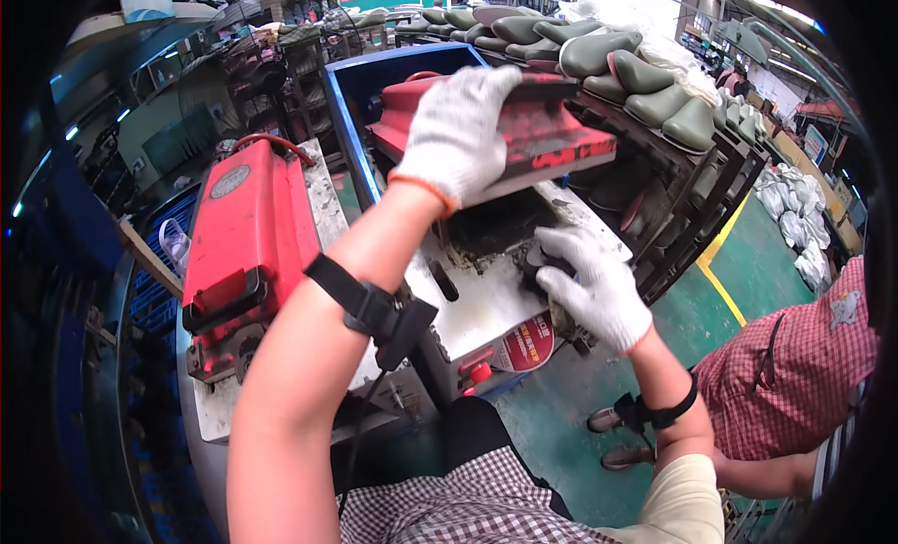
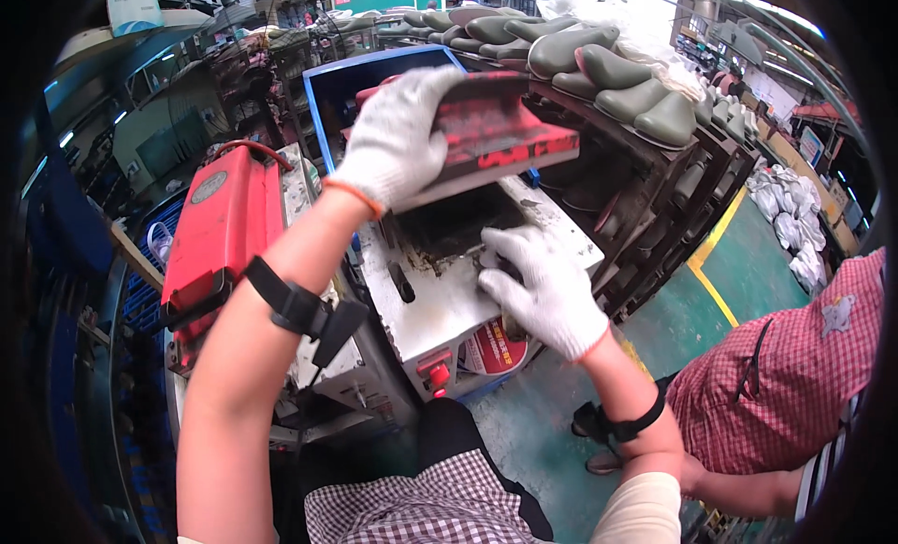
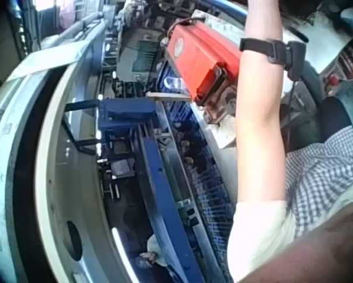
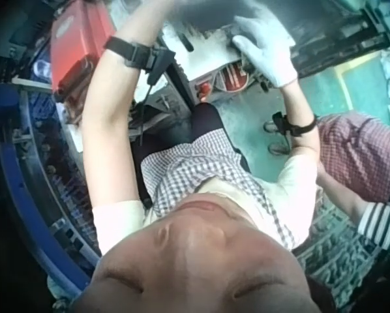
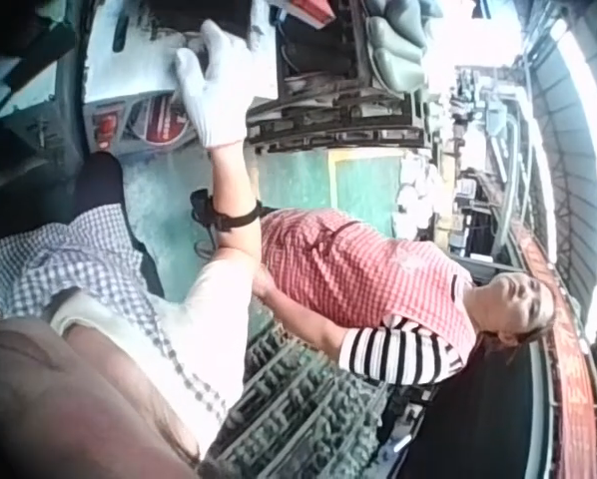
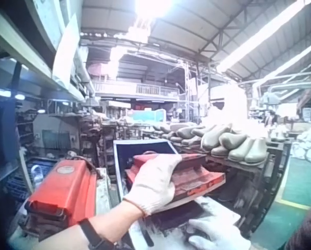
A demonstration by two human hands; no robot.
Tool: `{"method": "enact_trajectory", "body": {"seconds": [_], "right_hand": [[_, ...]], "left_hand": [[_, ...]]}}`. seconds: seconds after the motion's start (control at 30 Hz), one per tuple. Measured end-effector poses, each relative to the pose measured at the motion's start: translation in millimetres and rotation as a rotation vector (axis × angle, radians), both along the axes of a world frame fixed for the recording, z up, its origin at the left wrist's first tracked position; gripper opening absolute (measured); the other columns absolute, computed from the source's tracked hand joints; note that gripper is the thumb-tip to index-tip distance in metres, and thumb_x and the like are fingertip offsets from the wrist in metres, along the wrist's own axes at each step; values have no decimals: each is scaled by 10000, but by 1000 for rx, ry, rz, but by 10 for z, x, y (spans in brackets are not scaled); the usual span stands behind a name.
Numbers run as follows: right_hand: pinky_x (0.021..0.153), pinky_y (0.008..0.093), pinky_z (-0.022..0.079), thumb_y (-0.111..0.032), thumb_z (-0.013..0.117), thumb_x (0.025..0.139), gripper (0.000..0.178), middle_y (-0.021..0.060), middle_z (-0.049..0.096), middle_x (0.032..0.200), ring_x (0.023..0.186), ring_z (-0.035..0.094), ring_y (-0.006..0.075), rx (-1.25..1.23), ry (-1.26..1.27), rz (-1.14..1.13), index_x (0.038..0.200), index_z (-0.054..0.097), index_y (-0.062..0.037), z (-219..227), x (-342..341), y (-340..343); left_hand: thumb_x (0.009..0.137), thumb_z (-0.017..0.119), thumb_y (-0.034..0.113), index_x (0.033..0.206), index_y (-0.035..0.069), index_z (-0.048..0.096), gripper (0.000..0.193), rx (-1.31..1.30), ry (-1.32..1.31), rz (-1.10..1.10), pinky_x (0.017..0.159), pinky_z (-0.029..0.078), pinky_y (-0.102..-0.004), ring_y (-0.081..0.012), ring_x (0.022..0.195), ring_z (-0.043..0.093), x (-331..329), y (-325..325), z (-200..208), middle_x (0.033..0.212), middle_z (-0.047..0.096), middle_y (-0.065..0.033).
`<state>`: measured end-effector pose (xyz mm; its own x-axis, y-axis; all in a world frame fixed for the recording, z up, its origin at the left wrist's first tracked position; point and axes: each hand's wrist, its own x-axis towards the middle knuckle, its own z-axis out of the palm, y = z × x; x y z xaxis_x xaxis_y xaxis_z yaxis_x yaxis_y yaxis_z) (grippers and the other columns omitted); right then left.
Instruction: Operating a heat-pressing machine to shape or set leather shoe uppers during the manufacturing process.
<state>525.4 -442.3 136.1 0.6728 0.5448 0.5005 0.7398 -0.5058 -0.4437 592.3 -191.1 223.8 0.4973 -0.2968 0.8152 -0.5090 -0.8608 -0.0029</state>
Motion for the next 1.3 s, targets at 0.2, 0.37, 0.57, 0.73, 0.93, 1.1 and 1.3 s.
{"method": "enact_trajectory", "body": {"seconds": [0.2,0.37,0.57,0.73,0.93,1.1,1.3], "right_hand": [[1129,476,474,-186,802,860,441,154,666,1281,1316,578,381,16,-223,-99,1275,696,-79,-491,-410,87],[1134,457,486,-1,768,842,406,162,668,1272,1319,595,383,117,-255,-38,1240,717,-67,-729,-210,-108],[921,429,586,125,681,859,409,188,734,1105,1052,731,359,274,-429,-67,1240,706,-21,-836,183,-525],[1025,411,528,-127,676,964,343,140,693,1259,1178,660,324,189,-227,-490,1304,690,-87,-518,800,-439],[1130,444,476,-121,705,863,394,92,701,1277,1293,597,339,11,-447,-149,1254,725,-164,-204,1080,165],[1028,455,521,-125,666,879,280,111,703,1209,1177,640,351,-31,-301,-235,1152,724,-153,-220,1093,261],[987,471,533,-125,666,858,256,95,702,1170,1120,650,357,-49,-334,-322,1104,722,-169,-238,1101,197]], "left_hand": [[754,638,-14,1397,111,518,666,27,-90,-4,1114,424,-527,-401,1326,538,-140,-140,-1017,1348,593,-148],[775,647,-8,1425,136,504,681,50,-74,27,1123,418,-571,-413,1361,522,-196,-190,-1359,1389,573,-136],[765,653,-13,1448,151,495,721,64,-76,64,1149,412,-573,-416,1389,508,-192,-181,-1444,1425,552,-134],[771,643,-17,1455,150,491,720,49,-87,60,1164,401,-579,-414,1401,497,-202,-157,-1458,1438,545,-130],[790,660,31,1467,109,483,704,-17,46,68,1190,365,-591,-439,1439,459,-353,-295,-1332,1470,529,-176],[827,670,182,1467,0,513,684,20,448,-26,1195,398,-472,-407,1416,498,-947,-57,-793,1469,558,-259],[864,719,179,1246,16,685,417,-67,471,153,1062,514,-416,-354,1210,663,-2094,1090,-373,1272,686,-201]]}}
